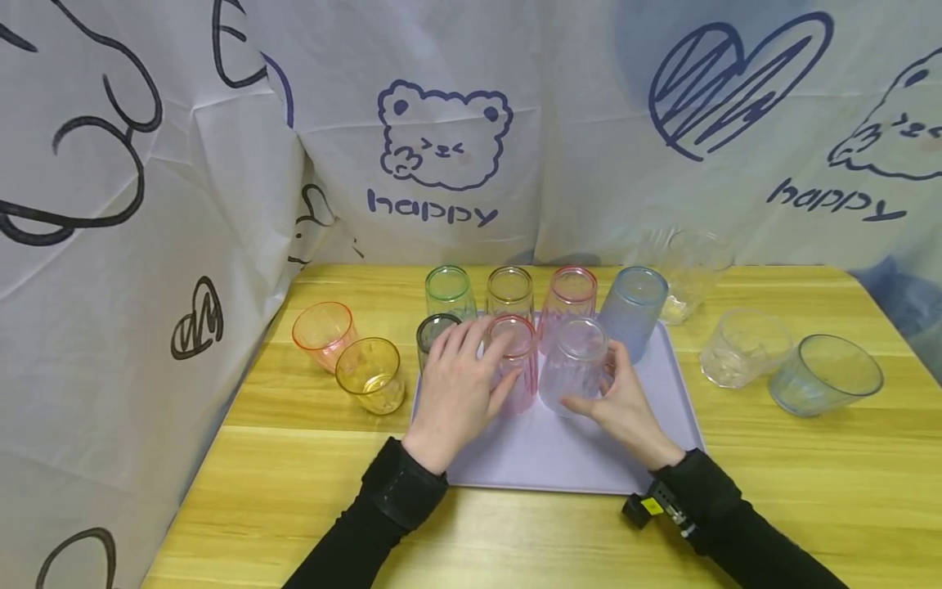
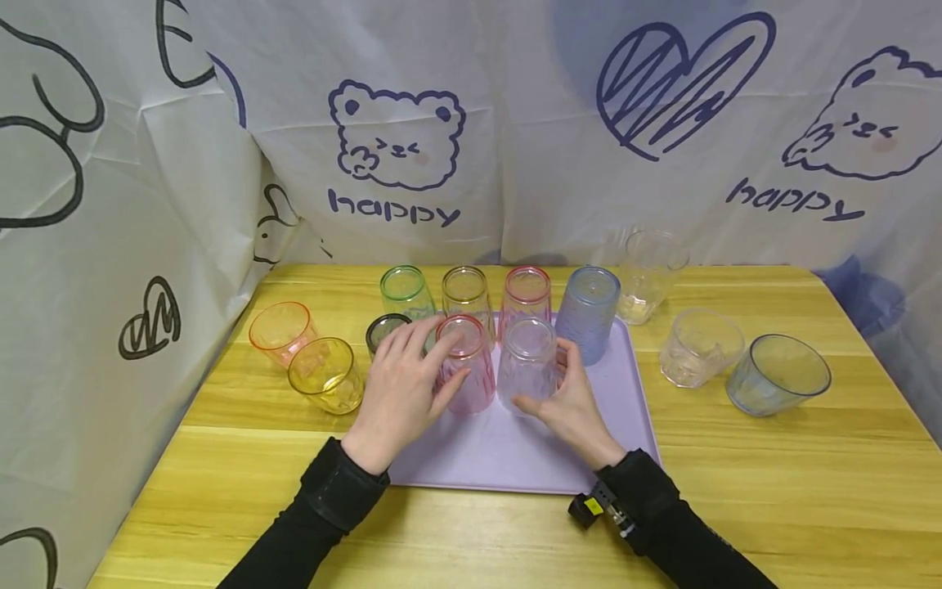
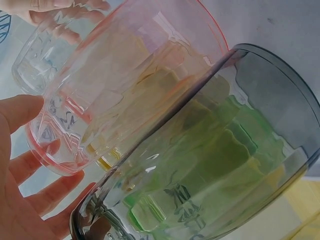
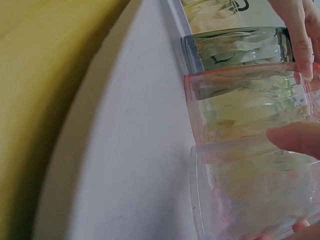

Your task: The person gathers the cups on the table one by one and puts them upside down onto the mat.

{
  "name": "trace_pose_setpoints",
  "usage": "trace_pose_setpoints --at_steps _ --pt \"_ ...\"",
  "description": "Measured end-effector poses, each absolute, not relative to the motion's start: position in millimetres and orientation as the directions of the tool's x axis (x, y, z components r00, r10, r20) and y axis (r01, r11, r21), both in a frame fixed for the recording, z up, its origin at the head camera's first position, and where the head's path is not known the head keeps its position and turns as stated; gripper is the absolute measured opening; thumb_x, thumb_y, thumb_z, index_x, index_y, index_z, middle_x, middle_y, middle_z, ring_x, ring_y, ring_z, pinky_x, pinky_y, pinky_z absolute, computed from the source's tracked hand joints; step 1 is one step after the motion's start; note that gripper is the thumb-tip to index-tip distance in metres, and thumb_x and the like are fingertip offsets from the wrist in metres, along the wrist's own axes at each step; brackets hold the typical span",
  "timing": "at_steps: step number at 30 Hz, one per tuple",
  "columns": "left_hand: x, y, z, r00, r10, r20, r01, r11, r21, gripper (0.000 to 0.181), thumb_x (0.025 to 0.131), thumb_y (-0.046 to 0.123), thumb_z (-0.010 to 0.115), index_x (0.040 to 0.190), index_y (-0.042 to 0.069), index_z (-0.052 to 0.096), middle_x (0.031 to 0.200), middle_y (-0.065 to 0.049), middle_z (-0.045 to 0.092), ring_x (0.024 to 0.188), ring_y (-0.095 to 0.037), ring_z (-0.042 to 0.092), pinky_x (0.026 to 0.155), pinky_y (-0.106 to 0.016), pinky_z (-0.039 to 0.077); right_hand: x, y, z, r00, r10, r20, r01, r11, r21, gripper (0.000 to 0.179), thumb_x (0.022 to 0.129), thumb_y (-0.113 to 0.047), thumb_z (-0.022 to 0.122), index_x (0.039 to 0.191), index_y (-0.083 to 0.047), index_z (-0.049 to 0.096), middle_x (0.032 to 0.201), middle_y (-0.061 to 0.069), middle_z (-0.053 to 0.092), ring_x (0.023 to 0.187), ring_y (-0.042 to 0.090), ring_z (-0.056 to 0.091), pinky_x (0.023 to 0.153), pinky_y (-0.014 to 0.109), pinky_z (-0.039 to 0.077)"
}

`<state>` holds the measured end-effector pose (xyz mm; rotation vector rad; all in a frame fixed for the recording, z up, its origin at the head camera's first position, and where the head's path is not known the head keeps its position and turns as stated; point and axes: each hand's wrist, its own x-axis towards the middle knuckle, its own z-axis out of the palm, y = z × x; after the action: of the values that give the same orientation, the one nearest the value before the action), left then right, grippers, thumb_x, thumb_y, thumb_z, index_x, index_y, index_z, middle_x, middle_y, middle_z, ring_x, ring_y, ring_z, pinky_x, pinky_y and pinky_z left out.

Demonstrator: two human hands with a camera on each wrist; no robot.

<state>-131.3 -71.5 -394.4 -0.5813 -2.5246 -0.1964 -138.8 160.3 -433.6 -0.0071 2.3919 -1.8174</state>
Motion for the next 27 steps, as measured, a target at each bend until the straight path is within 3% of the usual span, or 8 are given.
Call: trace_pose_setpoints --at_steps 11,21,23,27 --pt "-131.2 -71.3 -392.3 -0.764 0.367 0.531 0.44 0.898 0.013 0.044 0.092 0.044 0.07 0.129 0.021 0.061 0.137 -0.006 0.059 0.125 -0.028 0.058 0.109 -0.046 0.047 -131.4 172.2 -426.2 -0.992 -0.122 -0.044 0.006 0.297 -0.955 0.094 0.079 -0.004 0.083 0.15 0.0 0.022 0.152 0.026 0.035 0.146 0.042 0.032 0.126 0.058 0.02" --pt "-129.9 -70.5 -387.5 -0.78 0.359 0.513 0.453 0.889 0.065 0.041 0.093 0.043 0.069 0.128 0.021 0.063 0.138 -0.007 0.06 0.125 -0.029 0.059 0.11 -0.048 0.047 -121.0 188.0 -409.3 -0.989 -0.145 0.031 -0.071 0.279 -0.958 0.091 0.08 -0.002 0.082 0.151 -0.004 0.024 0.15 0.021 0.037 0.142 0.036 0.034 0.126 0.057 0.022" --pt "-129.6 -70.4 -386.0 -0.782 0.352 0.514 0.456 0.886 0.087 0.039 0.094 0.042 0.068 0.126 0.02 0.063 0.137 -0.007 0.06 0.125 -0.029 0.059 0.11 -0.048 0.047 -119.5 192.7 -405.4 -0.988 -0.146 0.051 -0.091 0.28 -0.956 0.091 0.08 -0.002 0.082 0.151 -0.006 0.025 0.149 0.019 0.037 0.141 0.031 0.035 0.125 0.05 0.026" --pt "-129.8 -68.8 -381.9 -0.781 0.338 0.525 0.463 0.878 0.123 0.036 0.095 0.041 0.067 0.124 0.019 0.063 0.136 -0.008 0.06 0.125 -0.03 0.059 0.109 -0.048 0.048 -118.3 204.1 -397.6 -0.981 -0.154 0.116 -0.154 0.265 -0.952 0.089 0.08 0.003 0.081 0.151 -0.009 0.028 0.144 0.006 0.041 0.136 0.014 0.04 0.119 0.02 0.036"
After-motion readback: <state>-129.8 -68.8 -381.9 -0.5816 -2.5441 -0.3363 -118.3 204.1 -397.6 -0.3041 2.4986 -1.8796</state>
